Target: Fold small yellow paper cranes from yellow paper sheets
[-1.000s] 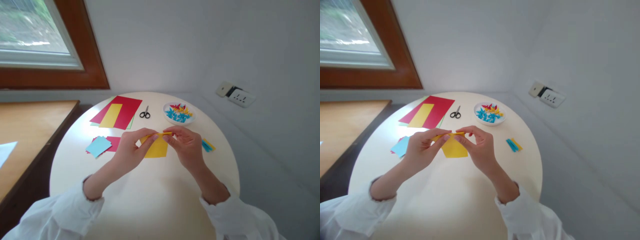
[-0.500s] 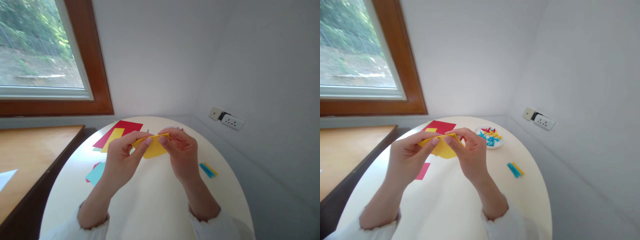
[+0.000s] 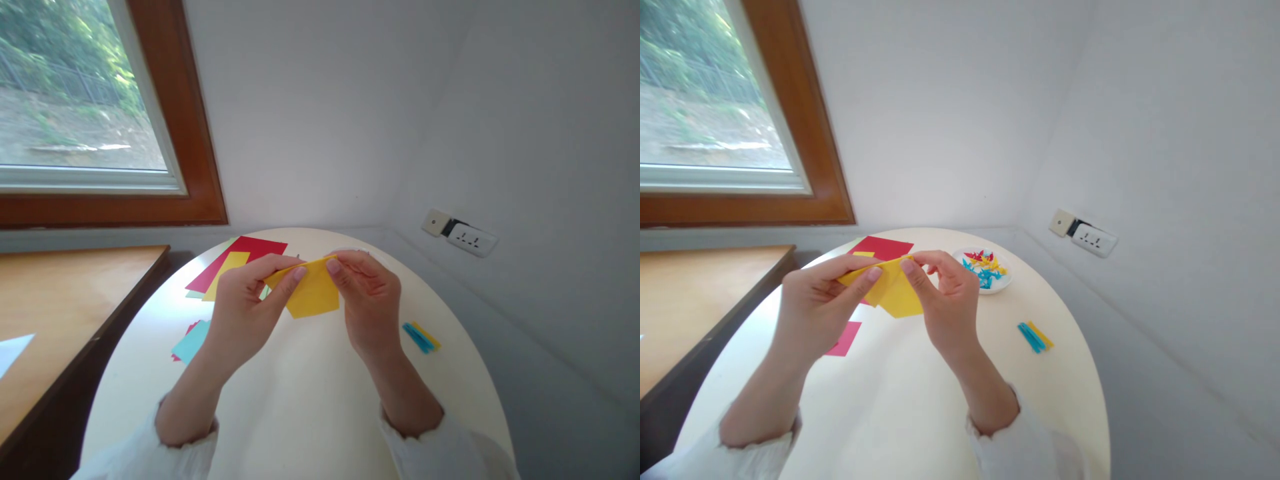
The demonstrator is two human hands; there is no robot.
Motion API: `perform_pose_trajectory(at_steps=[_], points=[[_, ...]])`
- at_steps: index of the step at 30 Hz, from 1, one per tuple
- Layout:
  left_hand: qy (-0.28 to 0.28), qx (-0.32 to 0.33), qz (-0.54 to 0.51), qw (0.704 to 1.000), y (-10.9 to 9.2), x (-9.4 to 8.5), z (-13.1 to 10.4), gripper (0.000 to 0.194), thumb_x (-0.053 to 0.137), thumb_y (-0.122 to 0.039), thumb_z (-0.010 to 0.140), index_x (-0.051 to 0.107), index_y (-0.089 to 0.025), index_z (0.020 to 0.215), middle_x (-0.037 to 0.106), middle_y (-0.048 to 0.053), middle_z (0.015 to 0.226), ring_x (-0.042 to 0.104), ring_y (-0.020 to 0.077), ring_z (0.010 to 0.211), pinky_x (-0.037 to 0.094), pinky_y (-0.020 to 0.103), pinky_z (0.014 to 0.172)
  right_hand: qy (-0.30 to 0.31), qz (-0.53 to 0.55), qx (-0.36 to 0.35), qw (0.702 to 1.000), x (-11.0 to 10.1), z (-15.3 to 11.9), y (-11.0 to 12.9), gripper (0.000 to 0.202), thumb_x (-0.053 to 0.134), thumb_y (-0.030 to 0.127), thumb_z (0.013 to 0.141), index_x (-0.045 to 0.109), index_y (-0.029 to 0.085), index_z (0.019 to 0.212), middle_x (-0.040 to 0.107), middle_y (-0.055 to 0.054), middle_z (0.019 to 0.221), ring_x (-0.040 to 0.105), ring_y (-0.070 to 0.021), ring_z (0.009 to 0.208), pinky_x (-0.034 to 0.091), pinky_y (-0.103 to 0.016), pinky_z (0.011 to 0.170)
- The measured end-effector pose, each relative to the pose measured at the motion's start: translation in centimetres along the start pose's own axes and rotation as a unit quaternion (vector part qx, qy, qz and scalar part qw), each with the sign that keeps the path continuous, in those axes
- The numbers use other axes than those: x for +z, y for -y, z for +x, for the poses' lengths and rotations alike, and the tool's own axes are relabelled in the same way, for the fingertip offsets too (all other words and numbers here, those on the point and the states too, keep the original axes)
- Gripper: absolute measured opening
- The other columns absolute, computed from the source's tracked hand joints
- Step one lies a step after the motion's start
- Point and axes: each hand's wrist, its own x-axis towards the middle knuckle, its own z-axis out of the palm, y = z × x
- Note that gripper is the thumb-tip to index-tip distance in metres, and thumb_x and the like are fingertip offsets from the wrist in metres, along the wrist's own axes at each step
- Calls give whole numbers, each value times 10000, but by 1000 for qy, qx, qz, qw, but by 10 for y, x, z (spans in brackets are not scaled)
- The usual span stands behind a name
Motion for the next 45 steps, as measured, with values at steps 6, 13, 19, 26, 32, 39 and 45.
perform_pose_trajectory(at_steps=[6,13,19,26,32,39,45], points=[[-10,-1,-5,1000,-1,1,0,108,638,-265,765,716,-190,767,714,7,731,641,137,657,503,206,554,-7,-16,-3,1000,2,-1,4,63,681,289,720,661,232,702,666,3,708,568,-139,675,450,-291,625],[-7,3,-7,1000,-1,1,0,129,625,-271,778,712,-177,760,704,11,717,632,139,652,495,213,555,-4,-12,-14,1000,3,-3,6,29,661,235,732,655,236,704,663,15,709,566,-135,682,443,-285,622],[1,15,-4,1000,0,0,-1,112,619,-247,780,704,-182,745,694,2,701,626,133,644,492,210,562,-4,-20,-17,1000,2,-2,5,40,667,265,733,654,233,711,671,5,725,578,-141,687,447,-292,624],[9,13,0,1000,-1,0,0,106,628,-253,772,716,-193,773,706,12,734,639,146,674,507,219,582,1,-33,-29,999,3,-3,9,56,648,245,744,641,235,690,665,15,704,580,-134,680,448,-287,632],[-8,4,-4,1000,-3,1,1,104,632,-250,761,707,-181,744,696,12,706,639,149,670,509,216,564,15,-39,-21,999,4,-3,7,63,643,266,751,639,229,700,670,6,710,591,-138,687,452,-286,627],[13,17,-2,1000,-2,0,0,93,630,-245,767,701,-186,756,692,11,715,626,135,656,496,198,546,25,-39,-9,999,5,-4,7,71,634,266,753,627,221,699,656,9,706,582,-131,683,446,-278,623],[16,8,1,1000,-3,0,2,104,619,-247,766,690,-177,737,688,18,716,624,145,670,501,220,573,44,-49,-20,998,5,-4,6,67,626,269,754,627,224,705,655,10,704,581,-131,685,450,-276,630]])
